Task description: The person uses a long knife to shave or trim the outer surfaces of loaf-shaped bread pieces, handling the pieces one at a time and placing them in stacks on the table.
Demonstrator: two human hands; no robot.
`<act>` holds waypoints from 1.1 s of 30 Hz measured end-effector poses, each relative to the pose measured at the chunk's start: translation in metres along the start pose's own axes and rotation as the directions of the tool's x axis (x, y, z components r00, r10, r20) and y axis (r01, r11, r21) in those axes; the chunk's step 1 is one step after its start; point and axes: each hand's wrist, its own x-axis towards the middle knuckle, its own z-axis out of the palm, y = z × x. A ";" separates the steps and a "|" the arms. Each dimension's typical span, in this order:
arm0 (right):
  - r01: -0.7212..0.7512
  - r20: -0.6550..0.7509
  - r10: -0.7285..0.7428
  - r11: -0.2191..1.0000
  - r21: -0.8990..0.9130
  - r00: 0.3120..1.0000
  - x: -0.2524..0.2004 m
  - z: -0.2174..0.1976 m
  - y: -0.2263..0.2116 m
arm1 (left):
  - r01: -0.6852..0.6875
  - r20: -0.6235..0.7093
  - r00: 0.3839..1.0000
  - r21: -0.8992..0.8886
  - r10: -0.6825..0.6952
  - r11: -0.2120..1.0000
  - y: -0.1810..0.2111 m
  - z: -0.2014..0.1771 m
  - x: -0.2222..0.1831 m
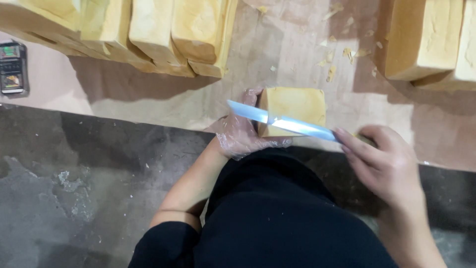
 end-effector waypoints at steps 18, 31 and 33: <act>-0.039 -0.091 0.049 0.994 0.103 0.995 -0.016 0.021 0.019 | -0.019 -0.015 1.000 -0.235 0.016 0.972 -0.010 -0.001 -0.006; -0.314 -0.241 0.410 0.881 0.354 0.879 -0.092 0.074 0.118 | 0.062 0.257 0.960 0.185 -0.109 0.981 -0.010 -0.044 0.043; -0.389 -0.094 0.507 0.754 0.530 0.857 -0.074 0.091 0.112 | 0.066 0.409 0.894 0.286 -0.184 0.956 -0.026 -0.044 0.083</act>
